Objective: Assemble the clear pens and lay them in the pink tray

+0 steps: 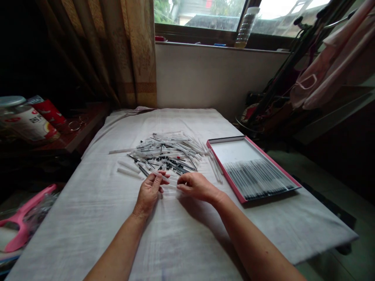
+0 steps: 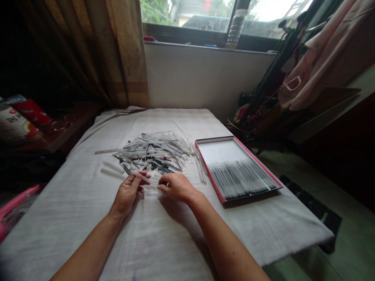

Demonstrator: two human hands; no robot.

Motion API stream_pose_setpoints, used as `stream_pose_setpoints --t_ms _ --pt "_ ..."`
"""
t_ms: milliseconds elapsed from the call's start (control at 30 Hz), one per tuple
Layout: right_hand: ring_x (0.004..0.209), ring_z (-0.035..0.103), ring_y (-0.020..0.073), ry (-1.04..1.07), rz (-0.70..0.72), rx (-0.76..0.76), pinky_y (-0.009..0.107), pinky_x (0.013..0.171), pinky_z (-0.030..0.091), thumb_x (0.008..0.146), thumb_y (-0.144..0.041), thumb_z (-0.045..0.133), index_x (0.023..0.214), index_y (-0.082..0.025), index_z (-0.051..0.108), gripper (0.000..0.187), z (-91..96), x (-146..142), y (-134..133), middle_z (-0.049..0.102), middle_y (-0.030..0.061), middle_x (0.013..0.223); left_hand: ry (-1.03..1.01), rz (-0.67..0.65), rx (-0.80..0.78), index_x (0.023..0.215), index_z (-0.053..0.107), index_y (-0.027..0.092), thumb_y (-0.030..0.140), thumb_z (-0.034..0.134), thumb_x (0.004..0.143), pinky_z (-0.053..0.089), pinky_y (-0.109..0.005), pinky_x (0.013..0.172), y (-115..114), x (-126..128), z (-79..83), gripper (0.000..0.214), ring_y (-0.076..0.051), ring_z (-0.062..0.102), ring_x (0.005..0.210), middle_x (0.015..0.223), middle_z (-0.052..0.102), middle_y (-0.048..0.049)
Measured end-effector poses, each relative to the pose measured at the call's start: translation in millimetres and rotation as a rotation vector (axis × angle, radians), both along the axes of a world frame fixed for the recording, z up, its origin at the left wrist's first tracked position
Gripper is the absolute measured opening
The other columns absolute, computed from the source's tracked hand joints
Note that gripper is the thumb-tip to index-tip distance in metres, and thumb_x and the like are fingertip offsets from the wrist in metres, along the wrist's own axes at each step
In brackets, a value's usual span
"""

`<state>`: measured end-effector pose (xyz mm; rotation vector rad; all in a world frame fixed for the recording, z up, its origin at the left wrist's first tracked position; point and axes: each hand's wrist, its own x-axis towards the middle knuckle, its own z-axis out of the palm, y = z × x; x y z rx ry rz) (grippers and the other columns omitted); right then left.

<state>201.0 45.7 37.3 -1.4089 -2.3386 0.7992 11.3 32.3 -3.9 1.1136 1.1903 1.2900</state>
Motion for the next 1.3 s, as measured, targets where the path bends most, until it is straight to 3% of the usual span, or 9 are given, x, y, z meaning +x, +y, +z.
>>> stream_pose_setpoints --t_ms 67,167,267,333,533,733,900,1100,1300 --pt "0.071 0.063 0.0127 -0.045 -0.065 0.025 0.021 0.063 0.039 0.086 -0.028 0.056 0.088 -0.023 0.074 0.019 4.1 4 7 0.073 0.0004 0.080 -0.009 0.008 0.016 0.095 0.062 0.016 0.065 0.061 0.077 0.046 -0.020 0.053 -1 0 1.1 0.052 -0.014 0.063 0.065 0.077 0.068 -0.0036" --pt "0.080 0.065 0.0155 -0.156 -0.288 0.109 0.023 0.067 0.041 0.089 -0.033 0.053 0.092 -0.024 0.074 0.023 7.1 14 23 0.075 0.0022 0.088 0.010 0.000 0.054 0.092 0.062 0.017 0.063 0.059 0.080 0.045 -0.021 0.056 -2 0 1.7 0.048 -0.009 0.054 0.054 0.062 0.057 0.0039" --pt "0.092 0.066 0.0185 -0.283 -0.474 0.126 0.025 0.074 0.043 0.088 -0.035 0.054 0.098 -0.024 0.071 0.023 6.0 22 40 0.075 0.0040 0.099 0.025 -0.029 0.060 0.091 0.065 0.017 0.062 0.060 0.079 0.041 -0.020 0.053 -3 1 0.7 0.047 -0.008 0.047 0.050 0.058 0.050 0.0058" --pt "0.095 0.066 0.0202 -0.355 -0.518 0.086 0.026 0.076 0.044 0.086 -0.037 0.056 0.103 -0.024 0.069 0.024 3.7 24 48 0.074 0.0047 0.101 0.034 -0.047 0.059 0.092 0.066 0.016 0.062 0.061 0.079 0.038 -0.020 0.050 -2 1 -1.0 0.048 -0.007 0.045 0.049 0.057 0.048 0.0060" --pt "0.101 0.066 0.0211 -0.416 -0.504 0.021 0.027 0.080 0.045 0.083 -0.024 0.053 0.111 -0.024 0.066 0.031 -2.2 30 58 0.073 0.0061 0.105 0.041 -0.069 0.033 0.095 0.068 0.014 0.062 0.060 0.079 0.033 -0.020 0.046 -2 0 -3.6 0.051 -0.007 0.041 0.046 0.053 0.044 0.0066" --pt "0.101 0.066 0.0246 -0.451 -0.457 0.008 0.029 0.078 0.046 0.085 -0.042 0.054 0.107 -0.022 0.070 0.033 -0.9 34 61 0.073 0.0092 0.105 0.070 -0.078 0.027 0.101 0.070 0.014 0.056 0.062 0.080 0.033 -0.020 0.046 -4 1 -0.3 0.048 -0.008 0.041 0.047 0.052 0.046 0.0059" --pt "0.103 0.066 0.0256 -0.565 -0.459 0.013 0.030 0.079 0.047 0.083 -0.025 0.052 0.107 -0.024 0.071 0.031 0.5 30 64 0.072 0.0101 0.109 0.121 -0.059 0.052 0.104 0.072 0.016 0.051 0.065 0.079 0.038 -0.020 0.048 -6 1 -0.7 0.044 -0.009 0.044 0.050 0.054 0.051 0.0040" --pt "0.101 0.066 0.0271 -0.593 -0.419 0.022 0.031 0.078 0.048 0.085 -0.038 0.053 0.105 -0.021 0.072 0.032 0.8 30 64 0.073 0.0121 0.107 0.149 -0.039 0.051 0.103 0.073 0.017 0.050 0.067 0.078 0.038 -0.020 0.046 -7 1 -1.2 0.042 -0.009 0.046 0.051 0.056 0.053 0.0021" --pt "0.098 0.068 0.0273 -0.639 -0.434 0.000 0.030 0.075 0.049 0.086 -0.027 0.049 0.100 -0.016 0.073 0.031 8.9 27 64 0.073 0.0158 0.105 0.216 -0.042 0.086 0.103 0.073 0.016 0.047 0.065 0.080 0.042 -0.020 0.050 -7 2 3.0 0.039 -0.009 0.048 0.053 0.065 0.058 0.0002"
